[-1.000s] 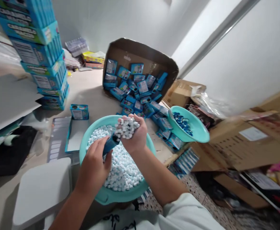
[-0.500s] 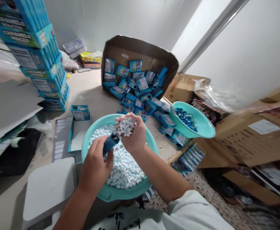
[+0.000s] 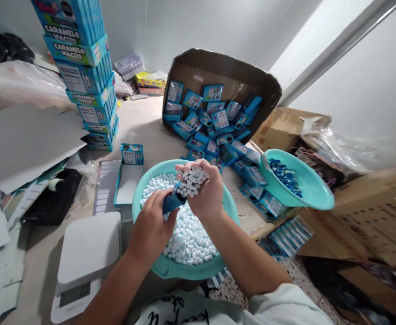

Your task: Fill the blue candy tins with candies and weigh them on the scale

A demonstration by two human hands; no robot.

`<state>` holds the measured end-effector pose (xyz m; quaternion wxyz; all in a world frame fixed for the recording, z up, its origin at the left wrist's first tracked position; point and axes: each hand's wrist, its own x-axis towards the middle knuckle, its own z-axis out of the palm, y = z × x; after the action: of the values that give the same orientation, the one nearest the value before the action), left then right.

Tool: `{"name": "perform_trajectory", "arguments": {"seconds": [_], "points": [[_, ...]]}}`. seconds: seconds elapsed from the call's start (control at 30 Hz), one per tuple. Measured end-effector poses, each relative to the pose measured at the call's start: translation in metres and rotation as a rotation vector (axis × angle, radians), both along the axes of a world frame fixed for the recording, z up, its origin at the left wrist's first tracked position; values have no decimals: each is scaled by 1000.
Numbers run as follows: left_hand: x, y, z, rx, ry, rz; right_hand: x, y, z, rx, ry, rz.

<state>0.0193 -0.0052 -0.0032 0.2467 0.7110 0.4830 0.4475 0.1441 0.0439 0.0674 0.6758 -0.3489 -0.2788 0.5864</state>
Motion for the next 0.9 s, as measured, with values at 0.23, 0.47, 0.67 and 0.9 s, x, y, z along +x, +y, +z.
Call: {"name": "perform_trajectory", "arguments": {"seconds": [0.23, 0.47, 0.67, 0.9], "points": [[-1, -2, 0, 50, 23, -29, -6, -5, 0, 119, -162, -7], [-2, -1, 0, 53, 17, -62, -7, -7, -3, 206, -252, 33], [-1, -1, 0, 31, 15, -40, 3, -8, -5, 347, -486, 158], [-2, -1, 4, 14, -58, -38, 31, -4, 7, 365, -811, 234]]}}
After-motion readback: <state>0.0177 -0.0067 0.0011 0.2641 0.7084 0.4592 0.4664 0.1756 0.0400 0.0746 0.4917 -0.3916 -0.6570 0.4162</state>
